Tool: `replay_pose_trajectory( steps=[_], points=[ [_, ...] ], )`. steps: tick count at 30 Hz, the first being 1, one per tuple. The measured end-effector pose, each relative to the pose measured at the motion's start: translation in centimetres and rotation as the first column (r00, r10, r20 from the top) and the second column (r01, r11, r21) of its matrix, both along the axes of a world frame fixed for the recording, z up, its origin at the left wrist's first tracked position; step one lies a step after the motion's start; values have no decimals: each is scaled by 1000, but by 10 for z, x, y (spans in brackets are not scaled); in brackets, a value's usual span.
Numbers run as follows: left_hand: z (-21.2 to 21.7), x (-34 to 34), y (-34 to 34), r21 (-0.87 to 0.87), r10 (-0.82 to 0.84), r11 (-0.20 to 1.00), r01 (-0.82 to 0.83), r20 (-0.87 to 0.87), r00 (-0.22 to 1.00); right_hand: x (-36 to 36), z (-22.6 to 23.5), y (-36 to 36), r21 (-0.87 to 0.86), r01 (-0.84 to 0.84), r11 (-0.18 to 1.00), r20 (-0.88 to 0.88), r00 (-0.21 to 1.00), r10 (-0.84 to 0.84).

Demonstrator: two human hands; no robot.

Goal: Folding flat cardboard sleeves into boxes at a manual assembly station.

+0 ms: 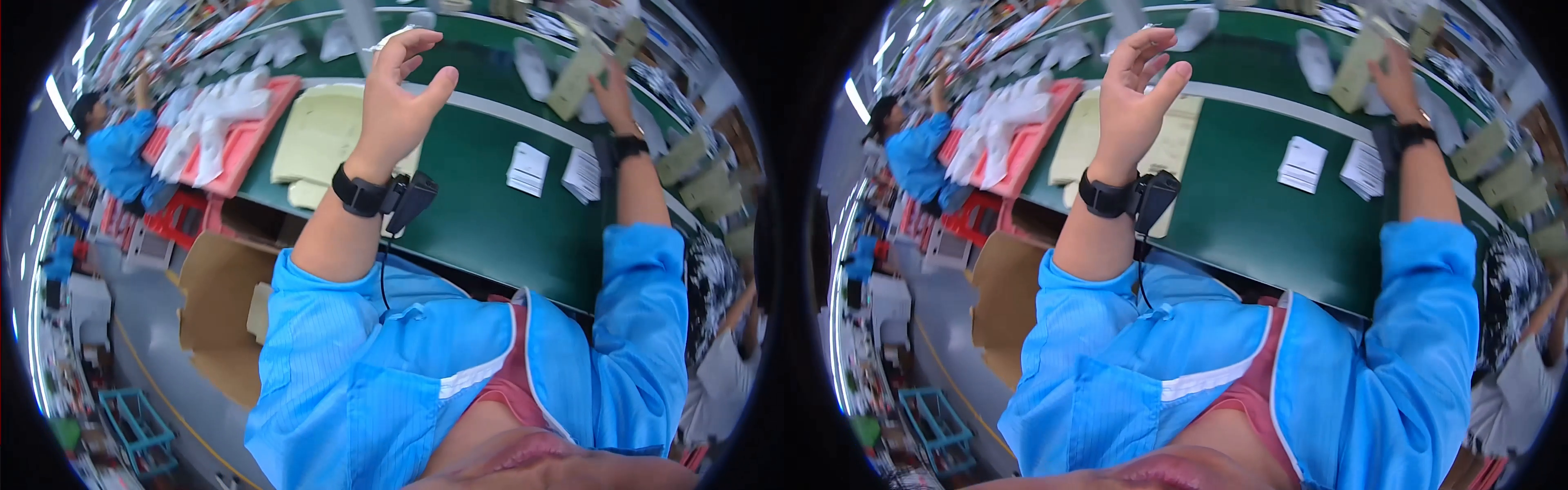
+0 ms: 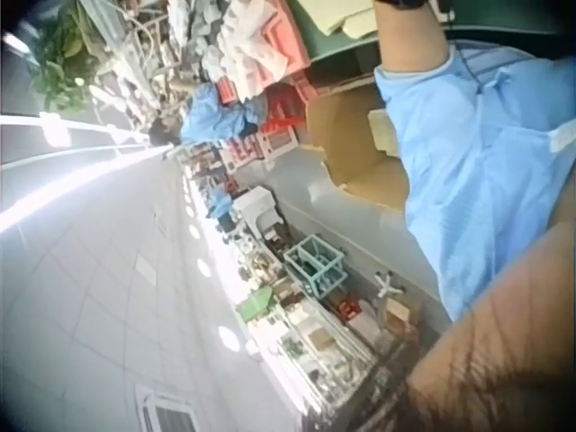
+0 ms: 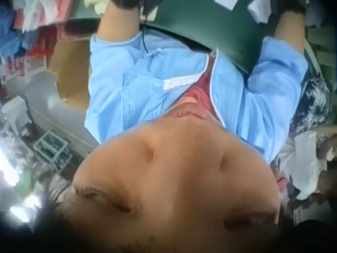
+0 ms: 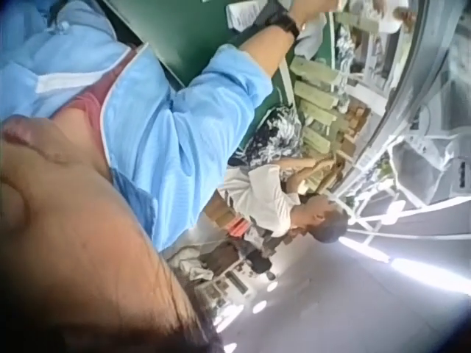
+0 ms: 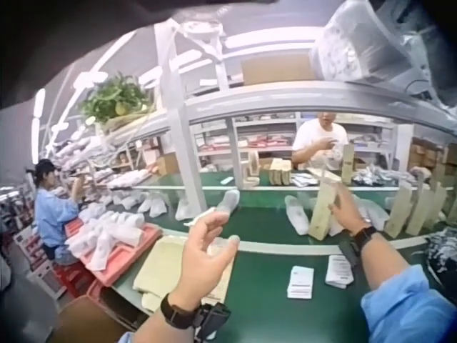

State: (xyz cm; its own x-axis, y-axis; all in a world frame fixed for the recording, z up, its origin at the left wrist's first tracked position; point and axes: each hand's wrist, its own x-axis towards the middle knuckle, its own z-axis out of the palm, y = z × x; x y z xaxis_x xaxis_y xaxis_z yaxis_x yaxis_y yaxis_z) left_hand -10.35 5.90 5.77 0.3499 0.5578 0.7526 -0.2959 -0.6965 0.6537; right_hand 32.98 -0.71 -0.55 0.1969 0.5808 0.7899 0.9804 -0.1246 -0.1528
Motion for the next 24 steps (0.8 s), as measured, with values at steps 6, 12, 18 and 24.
replay_pose_trajectory(
  steps=[6, 12, 18, 24],
  points=[
    [-24, -148, 116, 125, 539, 839, -530, -325, 777, -157, 17, -43, 81, -334, 939, -66, 938, 339],
    [-34, -252, 230, 622, 815, 361, -695, -572, -89, -271, 2, -78, -309, -778, 547, -252, 622, 742],
    [-74, -285, 293, 896, 909, 226, -383, -336, -248, -289, -21, -70, -194, -922, 334, -497, 386, 777],
    [-79, -278, 317, 911, 845, 359, -202, -409, -345, -278, -39, -67, -112, -877, 467, -733, 390, 557]
  ],
)
